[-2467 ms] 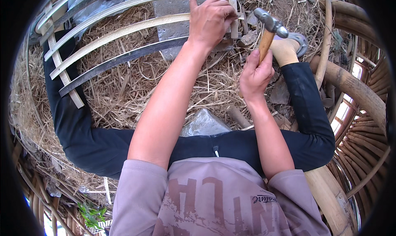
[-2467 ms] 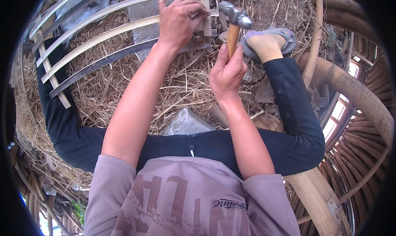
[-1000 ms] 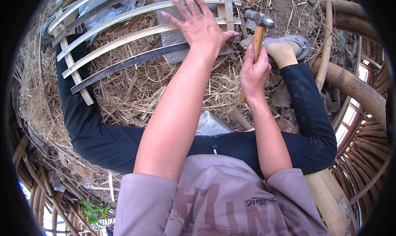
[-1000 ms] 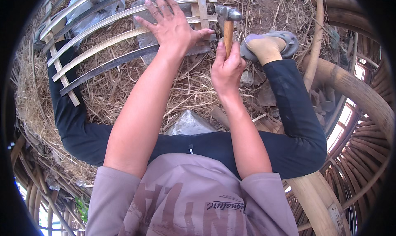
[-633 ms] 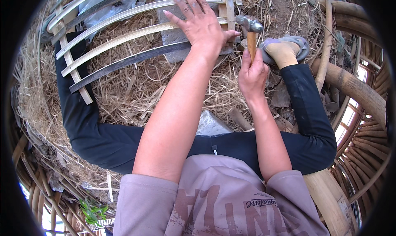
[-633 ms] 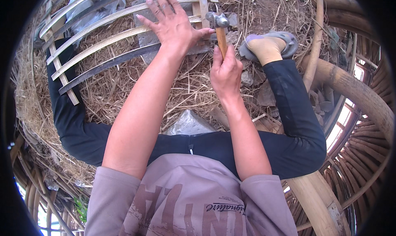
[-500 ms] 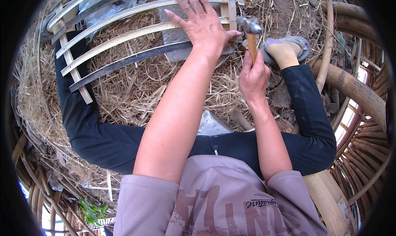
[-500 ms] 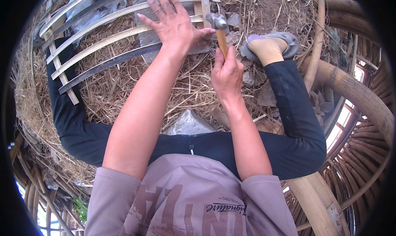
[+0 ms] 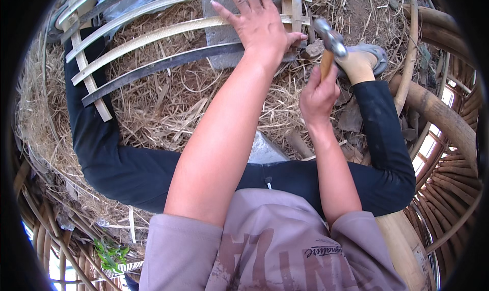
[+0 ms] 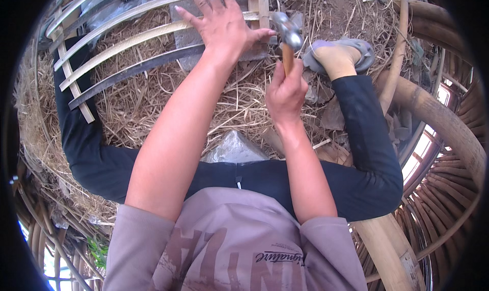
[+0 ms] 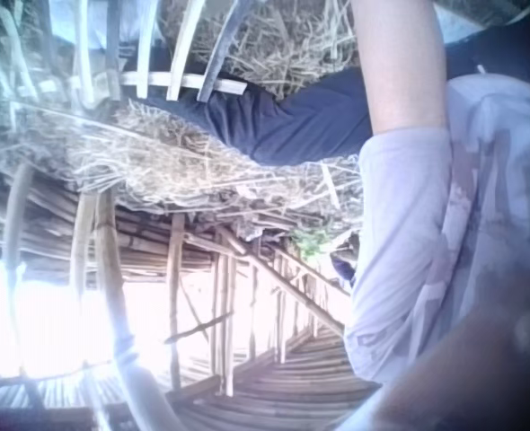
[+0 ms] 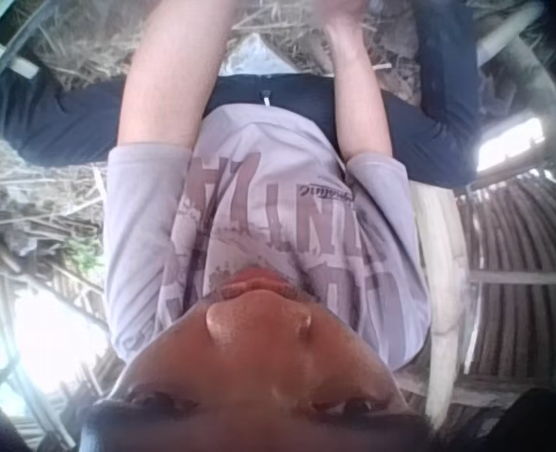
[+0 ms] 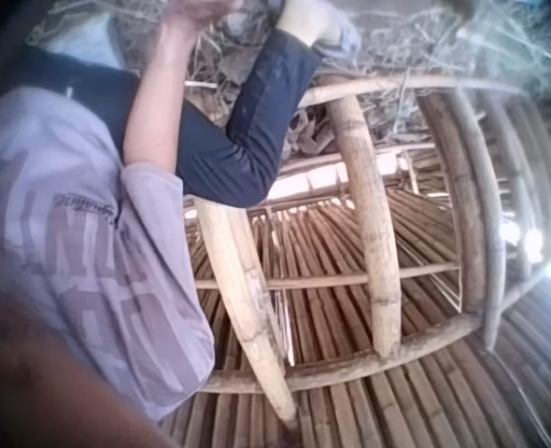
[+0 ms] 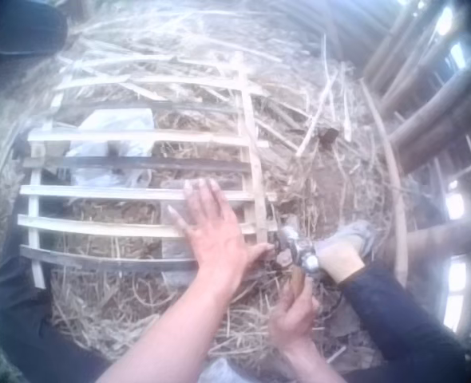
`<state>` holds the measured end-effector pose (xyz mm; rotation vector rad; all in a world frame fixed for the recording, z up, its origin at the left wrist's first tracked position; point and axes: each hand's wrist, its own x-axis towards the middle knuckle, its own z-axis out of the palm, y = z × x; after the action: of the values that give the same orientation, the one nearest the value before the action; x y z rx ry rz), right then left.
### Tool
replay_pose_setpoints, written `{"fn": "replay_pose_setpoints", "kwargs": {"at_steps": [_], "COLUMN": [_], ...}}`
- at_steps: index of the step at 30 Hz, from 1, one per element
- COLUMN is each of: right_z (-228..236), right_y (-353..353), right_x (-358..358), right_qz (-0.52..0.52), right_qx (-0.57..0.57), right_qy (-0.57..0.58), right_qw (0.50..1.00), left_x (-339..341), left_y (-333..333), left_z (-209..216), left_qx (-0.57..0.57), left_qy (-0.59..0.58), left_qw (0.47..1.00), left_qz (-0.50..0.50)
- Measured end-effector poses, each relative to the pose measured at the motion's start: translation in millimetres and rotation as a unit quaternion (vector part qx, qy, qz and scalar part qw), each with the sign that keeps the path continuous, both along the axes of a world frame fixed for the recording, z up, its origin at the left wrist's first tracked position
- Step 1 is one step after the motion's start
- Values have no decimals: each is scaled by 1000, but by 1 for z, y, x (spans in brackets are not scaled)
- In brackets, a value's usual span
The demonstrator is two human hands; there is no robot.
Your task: The person hammers small nails into a bamboo frame by hand using a hammer while sitting on a straw-covered floor.
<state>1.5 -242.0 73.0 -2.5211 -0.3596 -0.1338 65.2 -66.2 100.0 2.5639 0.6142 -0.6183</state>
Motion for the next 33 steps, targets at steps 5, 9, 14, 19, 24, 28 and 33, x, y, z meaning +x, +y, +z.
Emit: {"fn": "replay_pose_setpoints", "kwargs": {"at_steps": [5,9,14,19,24,28,33], "right_z": [-3,-4,2,-8,-10,-1,11], "right_y": [0,-1,6,1,-6,-1,6], "right_x": [-4,0,2,1,-12,-10,26], "right_qz": [-13,-13,-23,-21,20,-13,-51], "right_qx": [-26,-29,-26,-29,6,37,12], "right_qy": [-20,15,44,80,-3,26,2], "right_qw": [999,999,998,996,1000,999,999], "left_x": [-14,-9,-11,-7,-15,-10,0], "left_y": [-21,-21,-18,-14,-21,-17,-4], "left_z": [-63,-66,-61,-41,-58,-76,-18], "left_qx": [118,130,107,108,148,168,17], "left_qy": [-178,-210,-184,-104,-218,-210,-17], "left_qw": [976,968,977,989,964,961,1000], "left_qz": [43,46,26,14,45,58,-19]}}
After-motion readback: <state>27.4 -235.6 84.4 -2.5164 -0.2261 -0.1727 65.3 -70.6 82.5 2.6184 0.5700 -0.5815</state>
